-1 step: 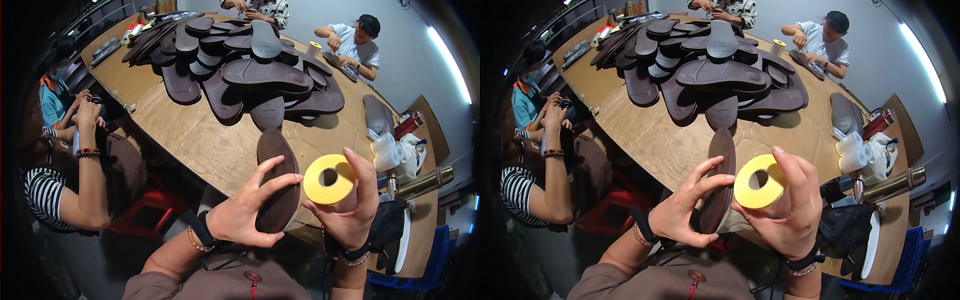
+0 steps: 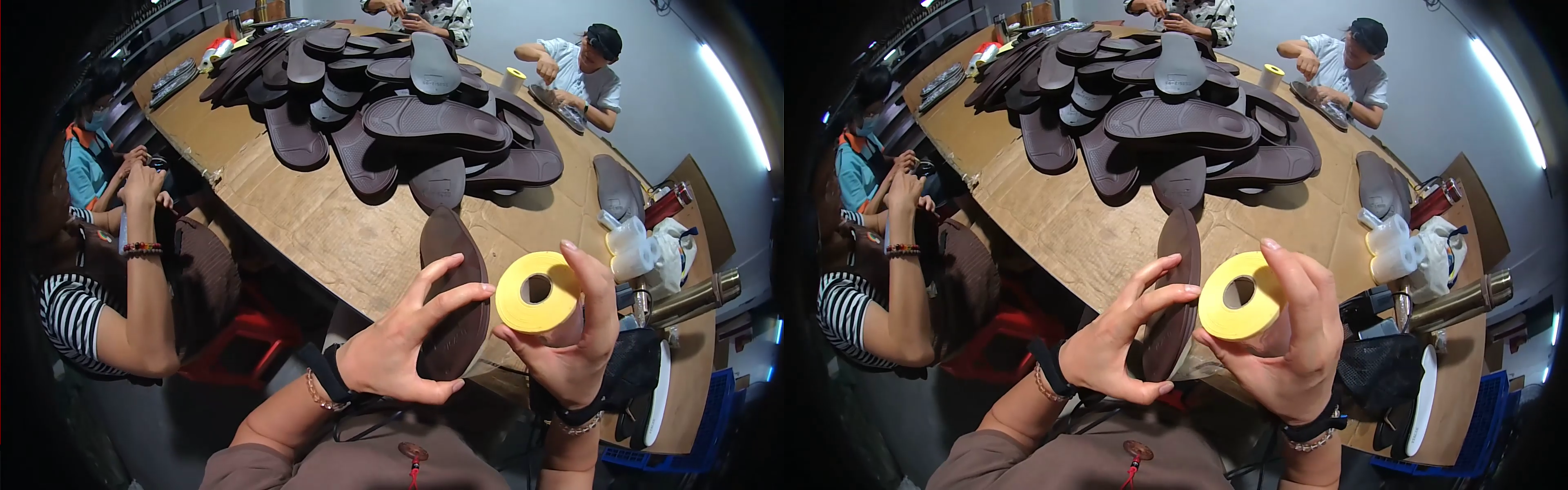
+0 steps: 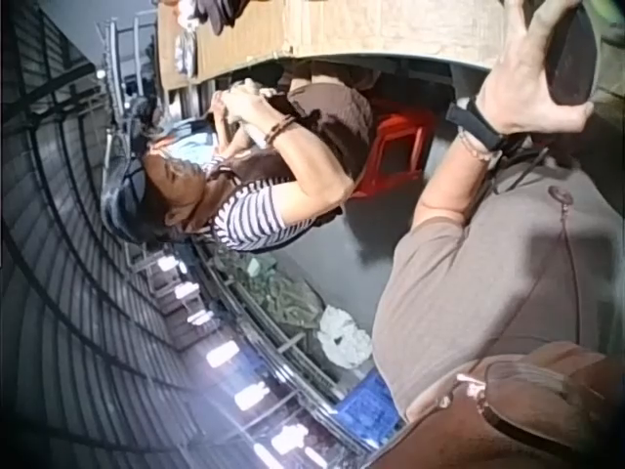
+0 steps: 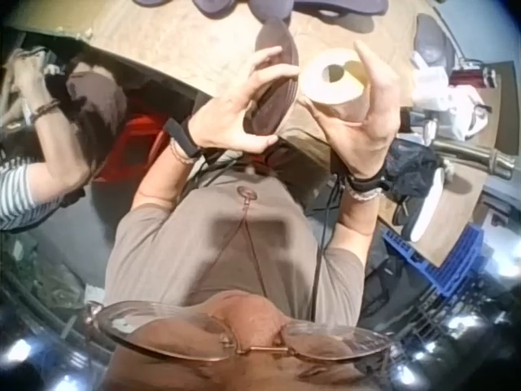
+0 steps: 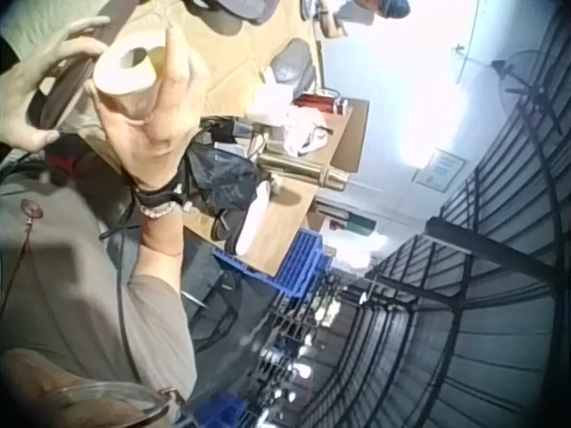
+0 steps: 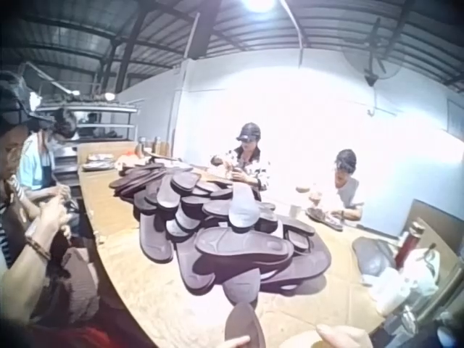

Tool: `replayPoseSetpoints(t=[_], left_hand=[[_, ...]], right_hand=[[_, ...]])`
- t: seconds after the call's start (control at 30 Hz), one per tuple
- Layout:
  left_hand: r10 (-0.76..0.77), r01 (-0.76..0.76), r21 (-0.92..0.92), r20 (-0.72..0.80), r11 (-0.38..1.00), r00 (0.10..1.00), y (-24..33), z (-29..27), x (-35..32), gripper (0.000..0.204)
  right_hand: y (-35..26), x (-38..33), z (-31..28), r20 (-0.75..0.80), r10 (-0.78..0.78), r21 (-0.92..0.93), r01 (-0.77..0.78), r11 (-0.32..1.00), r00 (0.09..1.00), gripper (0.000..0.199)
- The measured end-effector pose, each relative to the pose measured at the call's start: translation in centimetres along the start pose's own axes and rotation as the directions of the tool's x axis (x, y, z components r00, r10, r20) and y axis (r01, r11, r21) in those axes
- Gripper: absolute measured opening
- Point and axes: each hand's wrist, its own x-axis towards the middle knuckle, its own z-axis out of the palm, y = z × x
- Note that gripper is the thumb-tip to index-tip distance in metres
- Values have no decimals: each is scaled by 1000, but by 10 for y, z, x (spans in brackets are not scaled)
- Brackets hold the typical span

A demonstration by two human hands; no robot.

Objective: The recorder is applying a yellow adhesive tape or film around the edges of brown shoe insoles at a manufacturing workstation.

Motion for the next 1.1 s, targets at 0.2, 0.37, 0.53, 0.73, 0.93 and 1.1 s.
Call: replayPoseSetpoints(t=[0.2,0.37,0.53,0.73,0.93,1.1], left_hand=[[-9,9,-4,11,1000,1000,-1,0,-1,103],[11,-11,3,-5,1000,1000,-1,0,-1,102],[-11,11,-10,-68,1000,998,-3,9,-7,91],[-57,51,-44,-136,998,989,-6,21,-14,84],[-48,41,-49,-165,998,985,-4,20,-14,80],[-71,68,-28,-145,997,987,-5,16,-14,85]], right_hand=[[-2,3,4,-14,2,-41,-3,999,1000,92],[-2,1,7,-1,21,-64,-21,998,1000,92],[-2,-6,13,30,77,-27,-76,997,997,99],[-3,-11,13,140,91,-84,-79,993,986,103],[3,-11,15,114,3,-16,-1,1000,994,102],[-4,-21,6,-6,-33,-53,32,998,999,94]])
